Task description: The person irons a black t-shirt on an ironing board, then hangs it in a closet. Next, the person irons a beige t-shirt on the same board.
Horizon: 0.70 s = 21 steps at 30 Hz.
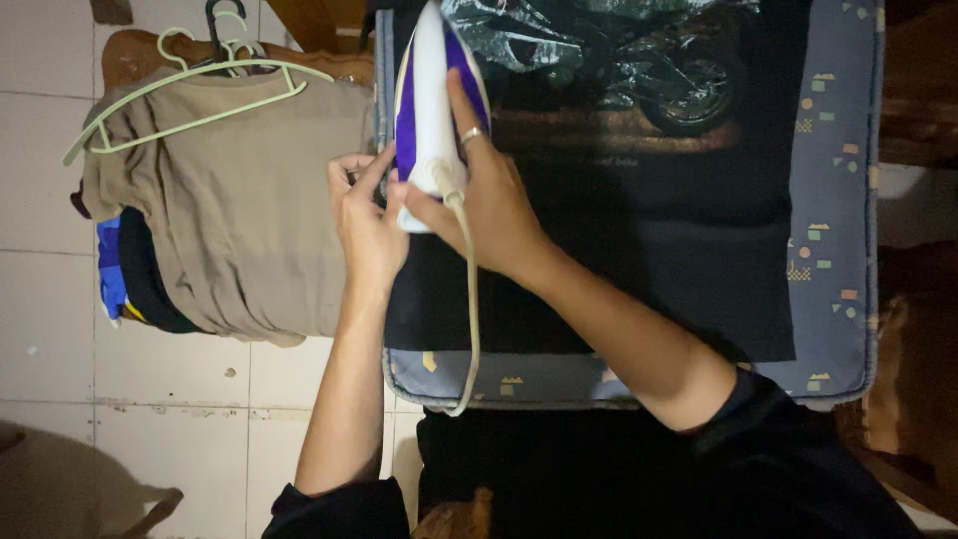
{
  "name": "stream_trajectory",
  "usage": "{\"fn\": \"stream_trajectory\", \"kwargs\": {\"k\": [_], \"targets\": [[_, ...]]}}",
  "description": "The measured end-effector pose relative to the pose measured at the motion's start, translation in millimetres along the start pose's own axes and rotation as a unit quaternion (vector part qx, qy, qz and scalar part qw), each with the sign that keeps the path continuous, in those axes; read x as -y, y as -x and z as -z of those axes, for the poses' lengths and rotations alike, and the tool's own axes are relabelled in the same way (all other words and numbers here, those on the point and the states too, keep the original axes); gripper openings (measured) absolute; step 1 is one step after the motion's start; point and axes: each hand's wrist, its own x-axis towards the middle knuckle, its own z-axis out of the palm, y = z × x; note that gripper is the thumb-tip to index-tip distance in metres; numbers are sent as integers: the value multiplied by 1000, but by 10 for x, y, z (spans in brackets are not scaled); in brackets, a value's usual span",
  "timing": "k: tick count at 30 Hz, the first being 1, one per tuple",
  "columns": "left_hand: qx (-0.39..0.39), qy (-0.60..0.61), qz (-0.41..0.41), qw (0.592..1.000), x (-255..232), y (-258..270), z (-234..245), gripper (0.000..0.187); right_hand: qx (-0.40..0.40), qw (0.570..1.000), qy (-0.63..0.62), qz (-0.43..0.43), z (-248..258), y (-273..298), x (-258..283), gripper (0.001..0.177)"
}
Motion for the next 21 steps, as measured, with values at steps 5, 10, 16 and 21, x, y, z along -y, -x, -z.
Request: {"fn": "stream_trajectory", "kwargs": {"k": [5,10,16,21], "targets": [[-16,-12,-44,999,12,-5,-14,37,15,1000,-4,-12,0,60,35,109],[-12,-23,-42,999,38,-5,-30,36,0,999,4,38,9,38,-23,106],[-7,-55,-48,997,-35,4,-1,36,10,1000,-5,-24,30,-24,-18,109],[-17,-70,-50,996,-63,-3,-15,33,-7,999,11,48,142,190,18,107]]}}
